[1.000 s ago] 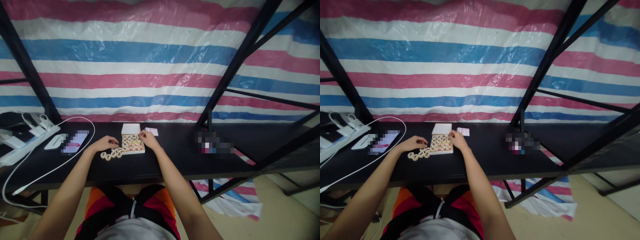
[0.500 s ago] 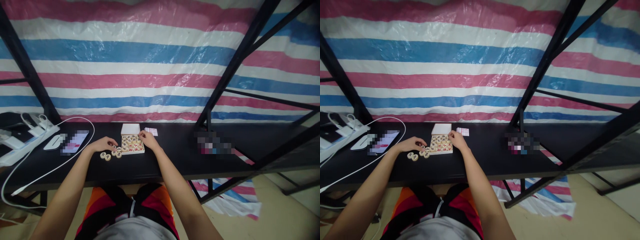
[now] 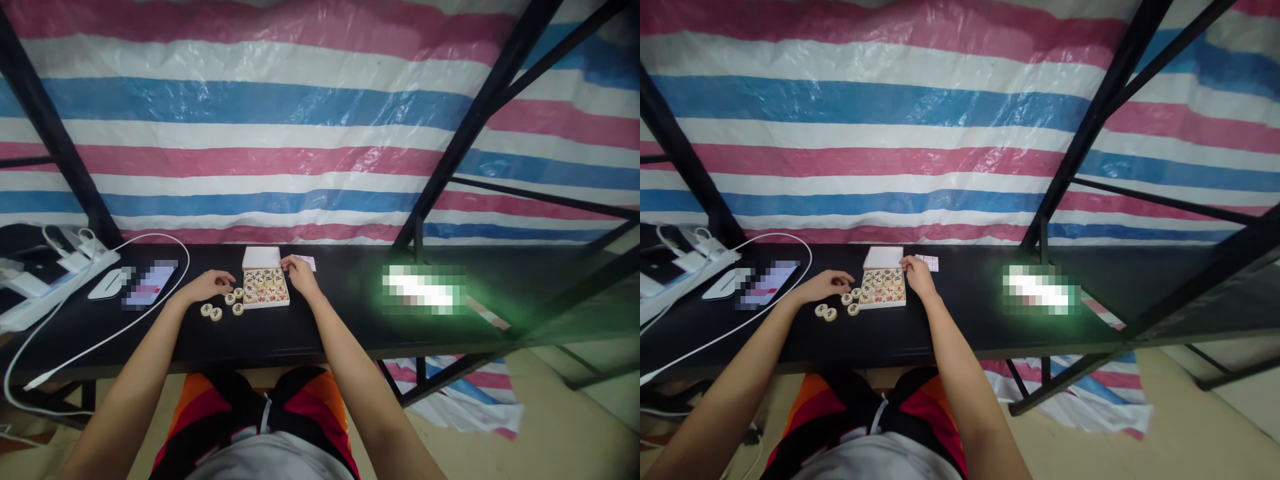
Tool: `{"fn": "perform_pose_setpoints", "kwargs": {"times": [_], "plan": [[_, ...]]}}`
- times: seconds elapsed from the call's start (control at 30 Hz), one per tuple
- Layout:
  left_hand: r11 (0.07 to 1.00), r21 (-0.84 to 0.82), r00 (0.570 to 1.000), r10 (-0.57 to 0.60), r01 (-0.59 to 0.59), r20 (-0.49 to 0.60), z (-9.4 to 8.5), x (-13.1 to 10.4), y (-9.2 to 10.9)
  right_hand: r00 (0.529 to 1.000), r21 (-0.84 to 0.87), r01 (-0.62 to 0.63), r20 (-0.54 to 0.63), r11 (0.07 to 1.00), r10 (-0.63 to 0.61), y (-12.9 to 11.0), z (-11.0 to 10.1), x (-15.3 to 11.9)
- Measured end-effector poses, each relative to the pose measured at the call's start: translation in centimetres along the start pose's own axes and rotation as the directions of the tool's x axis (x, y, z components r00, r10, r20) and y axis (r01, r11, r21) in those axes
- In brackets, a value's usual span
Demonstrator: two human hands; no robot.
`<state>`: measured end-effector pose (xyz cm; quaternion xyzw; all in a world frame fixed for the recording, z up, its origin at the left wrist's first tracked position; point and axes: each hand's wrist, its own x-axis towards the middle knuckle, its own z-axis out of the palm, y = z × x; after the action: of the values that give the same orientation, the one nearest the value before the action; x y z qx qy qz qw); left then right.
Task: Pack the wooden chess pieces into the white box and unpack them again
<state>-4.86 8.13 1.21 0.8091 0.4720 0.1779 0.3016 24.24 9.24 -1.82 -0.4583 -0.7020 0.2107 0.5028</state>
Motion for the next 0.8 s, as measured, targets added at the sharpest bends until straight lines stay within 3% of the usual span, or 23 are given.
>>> {"fn": "perform_pose_setpoints", "kwargs": {"times": [0.27,0.47,0.63,0.8], "plan": [[0.996,0.071,0.987,0.056,-0.046,-0.15,0.1,0.1,-0.2,0.999,0.013,-0.025,-0.028,1.0,0.025,0.2,0.1,0.1],[0.991,0.084,0.955,0.123,-0.103,-0.27,0.3,0.1,0.9,0.998,0.071,-0.055,-0.003,0.996,0.055,0.0,0.1,0.0],[0.985,0.048,0.945,0.172,-0.165,-0.279,0.9,0.0,2.5,1.0,0.082,-0.016,-0.001,0.996,0.017,-0.5,0.1,-0.1],[0.968,-0.051,0.927,0.22,-0.246,-0.304,1.8,0.1,3.4,0.989,-0.025,0.123,0.081,0.992,-0.121,-2.2,0.1,-0.6]]}}
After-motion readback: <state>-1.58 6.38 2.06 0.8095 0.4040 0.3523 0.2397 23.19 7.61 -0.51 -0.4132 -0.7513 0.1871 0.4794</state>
